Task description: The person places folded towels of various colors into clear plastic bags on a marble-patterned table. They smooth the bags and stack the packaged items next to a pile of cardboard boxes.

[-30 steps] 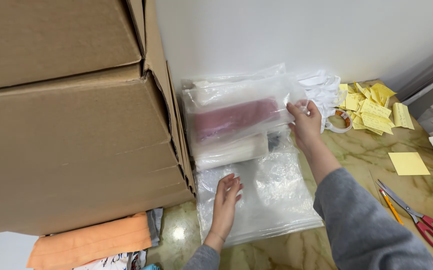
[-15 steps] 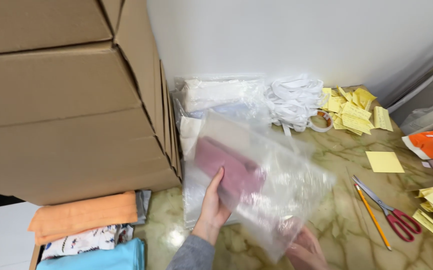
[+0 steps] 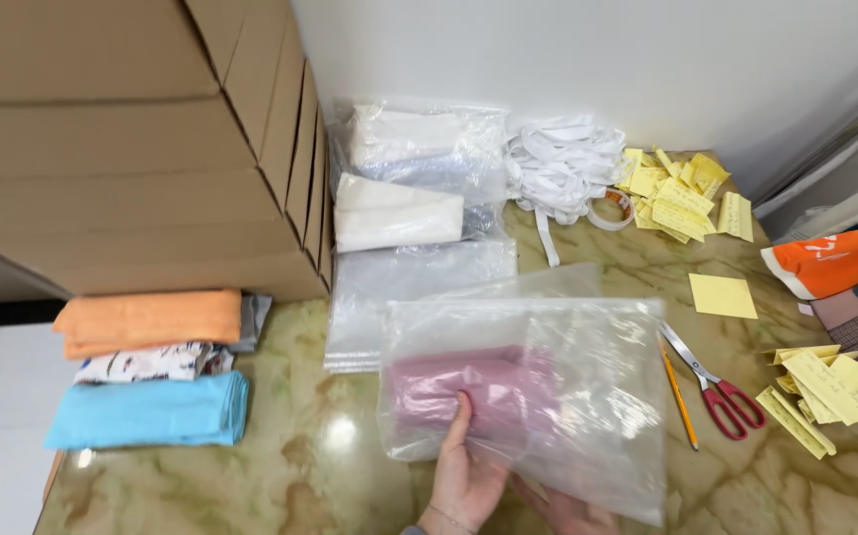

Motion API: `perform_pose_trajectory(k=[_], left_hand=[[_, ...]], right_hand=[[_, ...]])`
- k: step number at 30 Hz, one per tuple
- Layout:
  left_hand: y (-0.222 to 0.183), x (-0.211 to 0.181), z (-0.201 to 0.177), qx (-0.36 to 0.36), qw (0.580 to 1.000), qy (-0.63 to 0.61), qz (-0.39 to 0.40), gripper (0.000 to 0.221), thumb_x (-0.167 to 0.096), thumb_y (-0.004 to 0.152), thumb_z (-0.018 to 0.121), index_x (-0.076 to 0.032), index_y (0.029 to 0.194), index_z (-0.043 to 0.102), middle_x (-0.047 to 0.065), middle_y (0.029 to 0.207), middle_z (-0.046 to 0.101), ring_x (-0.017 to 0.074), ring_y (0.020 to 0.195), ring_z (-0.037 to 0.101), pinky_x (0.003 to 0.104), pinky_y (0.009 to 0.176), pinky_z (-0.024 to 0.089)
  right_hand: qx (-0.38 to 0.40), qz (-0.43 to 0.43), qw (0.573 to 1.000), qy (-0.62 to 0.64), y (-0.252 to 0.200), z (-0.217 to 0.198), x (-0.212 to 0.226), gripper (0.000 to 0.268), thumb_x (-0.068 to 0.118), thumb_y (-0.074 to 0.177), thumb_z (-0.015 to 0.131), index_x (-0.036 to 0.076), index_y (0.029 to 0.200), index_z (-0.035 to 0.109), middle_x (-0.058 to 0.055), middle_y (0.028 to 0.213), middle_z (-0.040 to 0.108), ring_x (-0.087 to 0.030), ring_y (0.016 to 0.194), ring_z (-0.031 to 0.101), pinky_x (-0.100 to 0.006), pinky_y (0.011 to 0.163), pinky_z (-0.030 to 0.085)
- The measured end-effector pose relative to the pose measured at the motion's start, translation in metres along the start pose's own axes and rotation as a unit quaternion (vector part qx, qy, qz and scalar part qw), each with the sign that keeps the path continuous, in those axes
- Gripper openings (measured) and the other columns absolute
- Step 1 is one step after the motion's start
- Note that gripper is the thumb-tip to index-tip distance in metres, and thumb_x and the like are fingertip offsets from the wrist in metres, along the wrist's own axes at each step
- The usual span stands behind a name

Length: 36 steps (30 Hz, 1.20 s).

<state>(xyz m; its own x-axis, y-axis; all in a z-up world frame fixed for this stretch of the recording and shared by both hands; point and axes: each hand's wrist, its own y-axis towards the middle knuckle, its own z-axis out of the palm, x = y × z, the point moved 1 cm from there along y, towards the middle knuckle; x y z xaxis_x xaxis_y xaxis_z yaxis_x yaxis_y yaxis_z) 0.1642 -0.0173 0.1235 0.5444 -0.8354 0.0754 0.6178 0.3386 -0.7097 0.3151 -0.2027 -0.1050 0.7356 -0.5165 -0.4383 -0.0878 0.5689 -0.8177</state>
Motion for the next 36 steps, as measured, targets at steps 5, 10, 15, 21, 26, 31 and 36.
perform_pose_trajectory(k=[5,10,15,21,26,31,36], left_hand=[[-0.024,0.047,-0.021,0.028,0.993,0.116,-0.019,0.055,-0.038,0.083,0.075,-0.007,0.128,0.072,0.014,0.125,0.074,0.0313,0.119,0.064,0.042,0.107,0.048],[-0.053,0.040,-0.093,0.150,0.891,0.408,-0.129,0.025,-0.029,0.104,0.074,-0.012,0.122,0.070,0.006,0.107,0.075,0.0118,0.095,0.074,0.021,0.086,0.058],[-0.090,-0.045,-0.105,-0.096,0.725,0.515,0.447,0.012,-0.020,0.088,0.083,-0.015,0.098,0.079,-0.004,0.094,0.079,0.0070,0.086,0.070,0.022,0.077,0.053],[-0.103,-0.062,-0.085,-0.072,0.776,0.577,0.245,0.073,-0.057,0.095,0.050,-0.011,0.152,0.057,0.001,0.164,0.051,0.0107,0.155,0.042,0.028,0.130,0.024],[-0.100,-0.062,-0.095,-0.158,0.782,0.574,0.182,0.089,-0.074,0.090,0.037,-0.016,0.157,0.048,0.001,0.167,0.046,0.0153,0.157,0.038,0.034,0.130,0.024],[-0.100,-0.072,-0.077,-0.171,0.765,0.605,0.140,0.078,-0.069,0.093,0.036,-0.012,0.131,0.074,0.001,0.135,0.075,0.0104,0.133,0.064,0.027,0.116,0.041],[-0.069,-0.056,-0.057,0.061,0.747,0.662,0.028,0.074,-0.068,0.104,0.031,-0.004,0.103,0.069,0.010,0.092,0.068,0.0201,0.087,0.075,0.032,0.066,0.069]], right_hand=[[0.138,-0.129,0.955,-0.230,-0.100,0.052,-0.115,0.042,0.033,0.103,0.057,0.006,0.133,0.070,-0.019,0.126,0.077,-0.033,0.118,0.068,-0.044,0.101,0.052],[0.183,-0.355,0.735,-0.548,-0.082,0.097,-0.067,0.032,0.002,0.093,0.067,-0.010,0.122,0.066,-0.021,0.115,0.071,-0.030,0.103,0.065,-0.042,0.093,0.052],[0.034,-0.294,0.686,-0.664,-0.095,0.122,-0.103,0.048,0.048,0.096,0.056,0.012,0.127,0.062,-0.012,0.101,0.064,-0.029,0.087,0.060,-0.046,0.074,0.051],[0.064,-0.201,0.739,-0.639,-0.039,0.089,-0.155,0.039,0.034,0.088,0.071,0.014,0.122,0.071,-0.006,0.103,0.072,-0.025,0.093,0.067,-0.037,0.086,0.050],[0.039,-0.343,0.494,-0.798,-0.095,0.089,-0.237,0.102,0.042,0.078,0.071,0.024,0.165,0.020,-0.003,0.172,0.029,-0.025,0.156,0.033,-0.046,0.127,0.029],[0.140,-0.457,0.309,-0.822,-0.096,0.053,-0.240,0.110,0.043,0.081,0.075,0.025,0.166,0.008,-0.011,0.178,0.009,-0.035,0.158,0.024,-0.054,0.125,0.025],[0.107,-0.262,0.474,-0.834,-0.117,0.045,-0.245,0.105,0.044,0.078,0.078,0.026,0.166,0.024,-0.002,0.169,0.044,-0.018,0.152,0.049,-0.037,0.126,0.039]])
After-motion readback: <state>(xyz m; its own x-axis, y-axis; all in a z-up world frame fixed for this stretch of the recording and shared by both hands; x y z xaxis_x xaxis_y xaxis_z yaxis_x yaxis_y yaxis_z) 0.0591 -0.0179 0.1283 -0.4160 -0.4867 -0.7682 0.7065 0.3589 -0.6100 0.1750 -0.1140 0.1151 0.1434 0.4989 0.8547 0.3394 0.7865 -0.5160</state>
